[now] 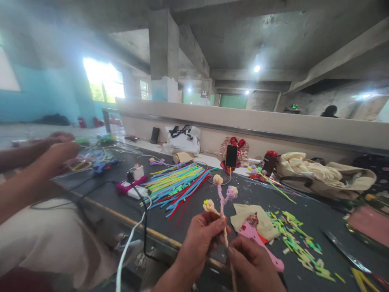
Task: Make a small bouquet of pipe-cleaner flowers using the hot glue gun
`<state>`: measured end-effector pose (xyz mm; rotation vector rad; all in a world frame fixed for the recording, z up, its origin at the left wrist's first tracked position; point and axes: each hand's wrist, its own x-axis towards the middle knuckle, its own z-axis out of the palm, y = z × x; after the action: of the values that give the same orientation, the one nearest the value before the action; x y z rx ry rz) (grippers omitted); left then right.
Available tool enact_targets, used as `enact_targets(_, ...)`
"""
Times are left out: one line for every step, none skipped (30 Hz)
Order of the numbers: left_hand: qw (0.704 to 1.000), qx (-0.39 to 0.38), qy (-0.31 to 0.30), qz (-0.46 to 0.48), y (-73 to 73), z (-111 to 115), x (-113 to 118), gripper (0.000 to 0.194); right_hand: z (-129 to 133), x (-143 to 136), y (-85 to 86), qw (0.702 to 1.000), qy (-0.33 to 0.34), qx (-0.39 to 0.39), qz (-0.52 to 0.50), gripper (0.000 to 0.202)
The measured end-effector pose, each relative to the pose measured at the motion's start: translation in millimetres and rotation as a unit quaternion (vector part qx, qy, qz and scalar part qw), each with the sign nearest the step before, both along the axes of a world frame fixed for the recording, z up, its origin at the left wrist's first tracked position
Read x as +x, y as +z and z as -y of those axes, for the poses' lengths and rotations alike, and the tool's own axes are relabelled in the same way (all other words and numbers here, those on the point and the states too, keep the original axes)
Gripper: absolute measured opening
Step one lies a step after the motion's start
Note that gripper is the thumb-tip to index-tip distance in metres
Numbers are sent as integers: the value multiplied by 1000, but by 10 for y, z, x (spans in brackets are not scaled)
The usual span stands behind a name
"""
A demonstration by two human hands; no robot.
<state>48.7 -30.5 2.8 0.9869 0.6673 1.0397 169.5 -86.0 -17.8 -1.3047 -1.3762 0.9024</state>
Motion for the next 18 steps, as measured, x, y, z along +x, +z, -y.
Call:
enact_targets(1000,-4,2,1,2,-1,9,16,3,-9,-8,1000,-1,3,13,29)
enact_targets(1000,-8,1,1,4,-3,16,15,3,-16,-13,1000,0,3,22,30)
enact_targets(1000,-12,-1,0,5,-9,22,16,1,-20,-16,1000,6,-4,29,30)
enact_targets(1000,-13,-5,-2,5,-21,26,16,-2,-21,-18,999,15,-15,32,31)
enact_targets(1000,-13,-10,-6,2,-38,28,17,-5,-21,-20,999,25,-29,34,31)
enact_targets(1000,-11,-14,-10,-3,-60,28,18,-7,-21,-22,998,33,-40,35,31)
enact_targets(1000,-9,-16,-13,-11,-87,28,18,-10,-20,-24,998,37,-49,32,31)
enact_targets(1000,-9,-15,-15,-19,-115,28,19,-12,-19,-26,998,36,-53,25,30)
enact_targets(1000,-11,-11,-15,-27,-142,28,18,-14,-20,-29,998,30,-52,15,30)
enact_targets(1000,-15,-6,-13,-34,-165,31,18,-16,-23,-32,999,21,-47,7,30)
enact_targets(1000,-19,1,-10,-39,-182,34,18,-19,-27,-36,999,18,-43,1,31)
enact_targets(1000,-23,6,-7,-40,-193,39,18,-21,-34,-42,999,14,-37,-2,31)
enact_targets(1000,-26,12,-5,-38,-196,46,18,-24,-43,-49,999,11,-31,-5,32)
enact_targets(999,-28,17,-1,-34,-195,54,18,-26,-56,-59,1000,8,-25,-8,32)
enact_targets(999,-30,22,2,-27,-190,63,18,-28,-72,-71,1000,2,-20,-15,33)
enact_targets(999,-32,26,5,-20,-185,72,18,-29,-89,-85,1000,-5,-17,-26,34)
enact_targets(999,-33,30,9,-14,-182,83,19,-28,-107,-101,999,-13,-13,-41,36)
enact_targets(999,-33,33,12,-9,-183,94,19,-25,-124,-118,998,-18,-11,-58,37)
